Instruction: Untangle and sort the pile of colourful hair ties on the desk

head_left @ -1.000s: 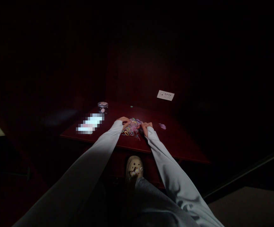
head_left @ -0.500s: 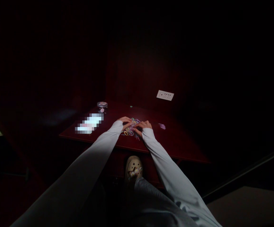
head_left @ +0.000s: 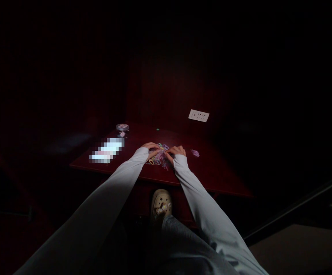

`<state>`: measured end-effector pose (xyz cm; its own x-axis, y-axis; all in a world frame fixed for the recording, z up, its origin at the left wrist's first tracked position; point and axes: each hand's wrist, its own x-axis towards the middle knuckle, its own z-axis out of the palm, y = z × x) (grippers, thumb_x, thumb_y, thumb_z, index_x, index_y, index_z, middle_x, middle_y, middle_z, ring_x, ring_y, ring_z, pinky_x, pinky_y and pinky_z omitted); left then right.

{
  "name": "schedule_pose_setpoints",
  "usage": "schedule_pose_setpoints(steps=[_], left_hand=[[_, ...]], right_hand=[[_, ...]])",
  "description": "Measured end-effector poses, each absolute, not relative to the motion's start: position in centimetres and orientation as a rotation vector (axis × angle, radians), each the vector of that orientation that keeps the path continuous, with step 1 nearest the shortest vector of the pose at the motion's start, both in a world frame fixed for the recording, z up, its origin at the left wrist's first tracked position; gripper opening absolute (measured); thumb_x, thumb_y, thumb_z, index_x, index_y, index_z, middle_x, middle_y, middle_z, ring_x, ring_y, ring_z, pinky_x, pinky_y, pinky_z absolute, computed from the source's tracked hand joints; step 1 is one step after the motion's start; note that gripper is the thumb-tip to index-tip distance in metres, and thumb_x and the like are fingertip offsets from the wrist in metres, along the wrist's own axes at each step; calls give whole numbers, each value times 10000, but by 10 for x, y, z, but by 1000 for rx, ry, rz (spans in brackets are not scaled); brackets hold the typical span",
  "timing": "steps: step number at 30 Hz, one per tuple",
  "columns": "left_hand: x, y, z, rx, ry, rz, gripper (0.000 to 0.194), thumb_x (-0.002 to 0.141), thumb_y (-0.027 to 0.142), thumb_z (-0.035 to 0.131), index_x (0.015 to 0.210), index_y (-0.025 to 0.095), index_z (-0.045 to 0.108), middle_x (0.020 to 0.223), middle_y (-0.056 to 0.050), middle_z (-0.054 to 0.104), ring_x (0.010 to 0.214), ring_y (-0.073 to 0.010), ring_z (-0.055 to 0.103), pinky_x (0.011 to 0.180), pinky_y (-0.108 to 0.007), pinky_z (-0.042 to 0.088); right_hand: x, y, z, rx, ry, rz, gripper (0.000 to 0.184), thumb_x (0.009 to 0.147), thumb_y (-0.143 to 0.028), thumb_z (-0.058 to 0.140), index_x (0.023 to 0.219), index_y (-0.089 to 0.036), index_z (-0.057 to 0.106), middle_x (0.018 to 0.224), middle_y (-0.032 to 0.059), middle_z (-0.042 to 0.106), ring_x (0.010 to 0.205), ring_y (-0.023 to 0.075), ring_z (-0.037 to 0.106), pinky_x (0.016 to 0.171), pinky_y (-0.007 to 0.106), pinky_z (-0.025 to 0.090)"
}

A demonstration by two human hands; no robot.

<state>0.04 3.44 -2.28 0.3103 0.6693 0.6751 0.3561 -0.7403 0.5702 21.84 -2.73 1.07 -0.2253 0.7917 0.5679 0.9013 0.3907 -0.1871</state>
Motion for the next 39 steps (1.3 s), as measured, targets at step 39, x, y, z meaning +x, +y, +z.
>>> schedule_pose_setpoints(steps=[39], left_hand=[[-4, 34, -21, 2206, 1261, 1358, 324, 791, 69, 581, 994, 245, 761, 1018, -38, 781, 953, -240, 636, 944, -378, 548]], right_hand=[[301, -36, 17, -1707, -1858, -393, 450, 1077, -395, 397, 927, -200, 773, 1005, 144, 721, 1053, 294, 555, 963, 428, 364]])
